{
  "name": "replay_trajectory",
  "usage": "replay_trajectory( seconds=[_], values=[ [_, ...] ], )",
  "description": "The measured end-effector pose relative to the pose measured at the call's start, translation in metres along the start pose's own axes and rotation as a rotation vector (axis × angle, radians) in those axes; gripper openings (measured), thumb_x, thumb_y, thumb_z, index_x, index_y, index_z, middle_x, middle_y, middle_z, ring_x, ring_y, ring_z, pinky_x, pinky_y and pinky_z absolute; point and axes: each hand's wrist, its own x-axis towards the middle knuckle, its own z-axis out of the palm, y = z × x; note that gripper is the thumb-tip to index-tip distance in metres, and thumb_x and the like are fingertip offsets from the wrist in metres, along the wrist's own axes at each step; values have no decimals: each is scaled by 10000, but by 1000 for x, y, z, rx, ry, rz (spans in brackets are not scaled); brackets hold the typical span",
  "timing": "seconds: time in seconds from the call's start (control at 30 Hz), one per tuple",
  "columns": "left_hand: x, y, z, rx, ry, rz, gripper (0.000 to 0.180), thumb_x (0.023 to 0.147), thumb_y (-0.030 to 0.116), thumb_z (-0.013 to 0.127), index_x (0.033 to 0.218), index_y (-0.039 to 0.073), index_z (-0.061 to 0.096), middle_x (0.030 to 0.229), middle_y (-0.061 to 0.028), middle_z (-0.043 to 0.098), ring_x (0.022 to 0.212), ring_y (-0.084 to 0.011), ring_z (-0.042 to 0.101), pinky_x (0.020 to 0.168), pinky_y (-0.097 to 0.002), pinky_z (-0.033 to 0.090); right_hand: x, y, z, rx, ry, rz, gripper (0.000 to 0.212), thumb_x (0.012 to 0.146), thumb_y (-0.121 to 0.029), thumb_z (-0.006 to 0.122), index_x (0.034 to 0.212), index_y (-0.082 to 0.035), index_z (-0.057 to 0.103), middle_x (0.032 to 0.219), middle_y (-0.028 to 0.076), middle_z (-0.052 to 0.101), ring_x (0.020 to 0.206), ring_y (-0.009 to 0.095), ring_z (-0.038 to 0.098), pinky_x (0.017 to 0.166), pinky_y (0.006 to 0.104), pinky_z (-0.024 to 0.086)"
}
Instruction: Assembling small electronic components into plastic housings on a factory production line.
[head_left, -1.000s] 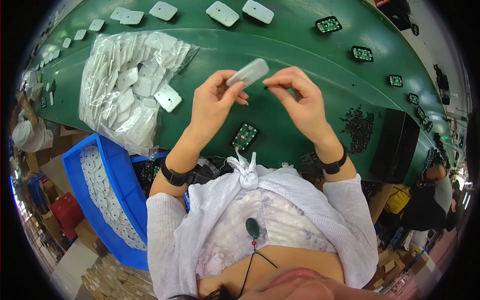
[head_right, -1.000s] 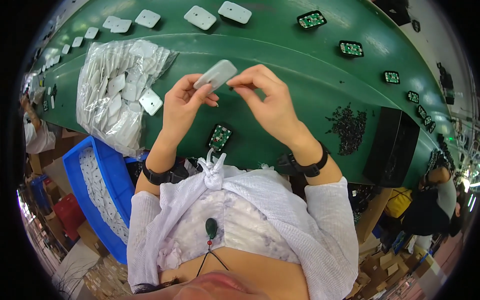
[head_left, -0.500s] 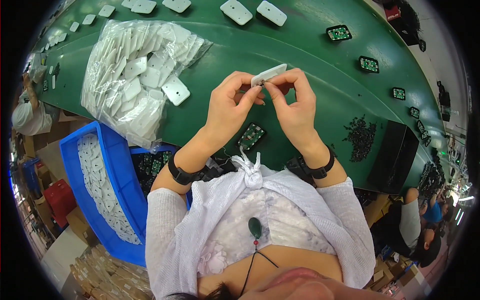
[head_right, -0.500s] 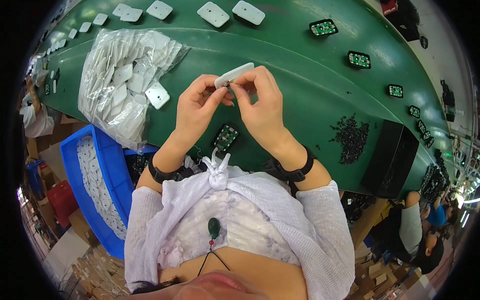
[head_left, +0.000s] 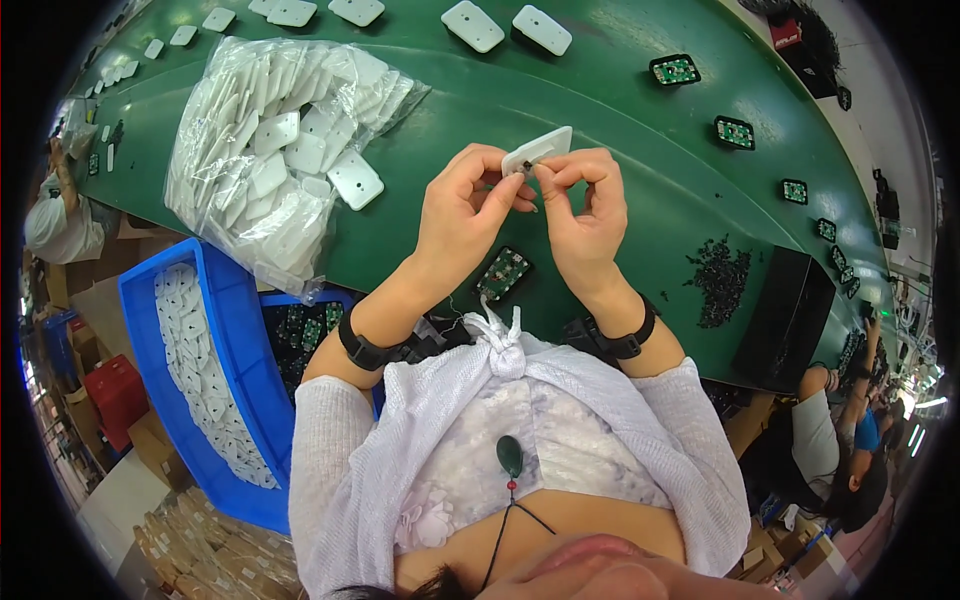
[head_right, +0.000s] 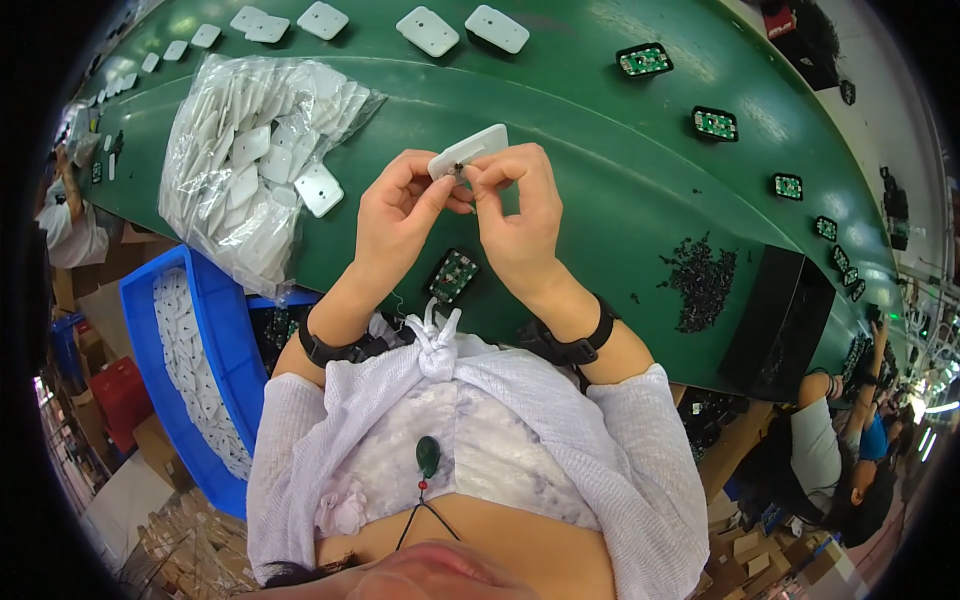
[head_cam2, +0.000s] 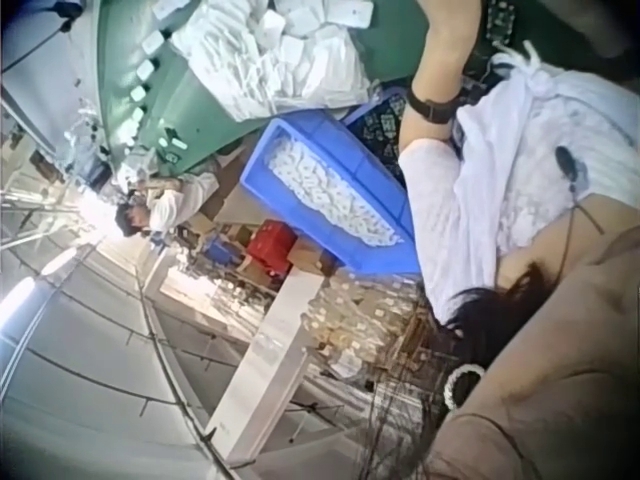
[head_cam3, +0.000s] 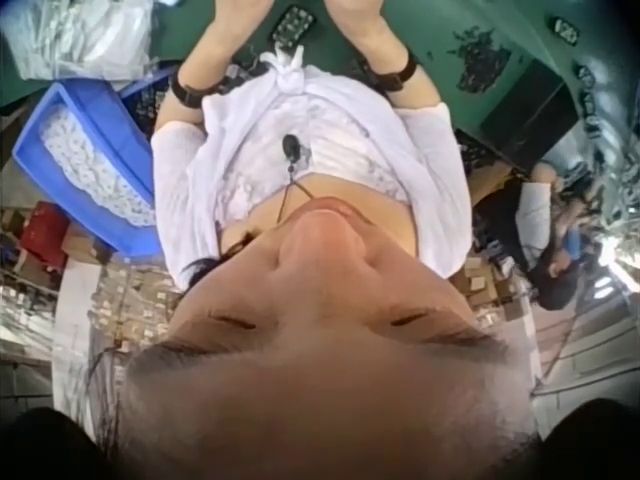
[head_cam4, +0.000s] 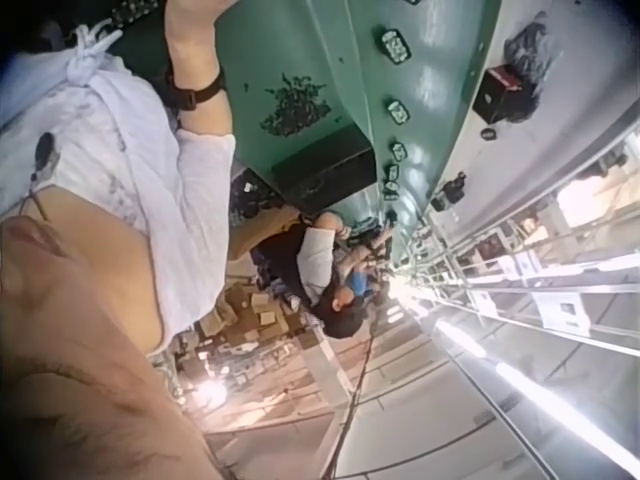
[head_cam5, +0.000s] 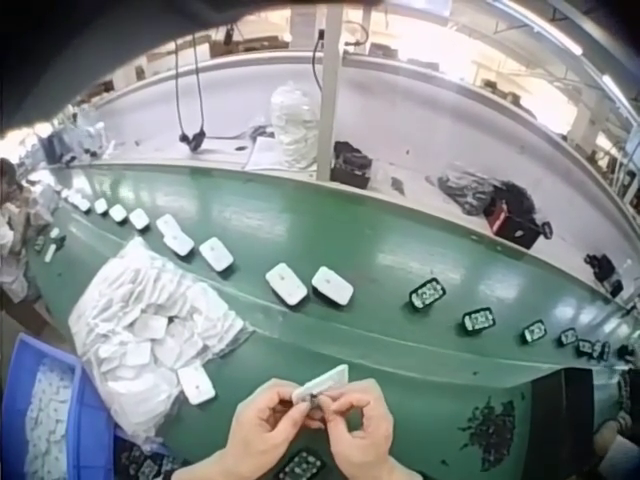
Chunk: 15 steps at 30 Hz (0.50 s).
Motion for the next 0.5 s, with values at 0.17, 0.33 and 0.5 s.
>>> replay_trajectory(
  seconds=[0.17, 0.33, 0.5],
  values=[
    [1, -1, 0, 24, 0, 52, 68, 890, -9, 596, 946, -48, 590, 982, -85, 571, 787, -158, 661, 681, -261, 564, 1, -2, 0, -42, -30, 6, 196, 830, 79, 655, 898, -39, 514, 914, 72, 589, 842, 143, 555, 770, 251, 445],
    [3, 0, -1, 274, 49, 248, 79, 848, -29, 634, 921, -16, 606, 944, -97, 589, 724, -153, 633, 612, -262, 540, 4, -8, 0, 43, -65, 160, 204, 840, 50, 661, 938, -35, 504, 929, 58, 556, 831, 129, 540, 760, 244, 443],
    [5, 0, -2, 602, 36, 543, 64, 844, -25, 640, 882, -4, 593, 919, -97, 590, 678, -144, 609, 560, -269, 497, 4, 1, -2, 377, -55, 448, 265, 831, 23, 689, 998, -45, 494, 943, 38, 536, 849, 97, 526, 761, 243, 438]
  ],
)
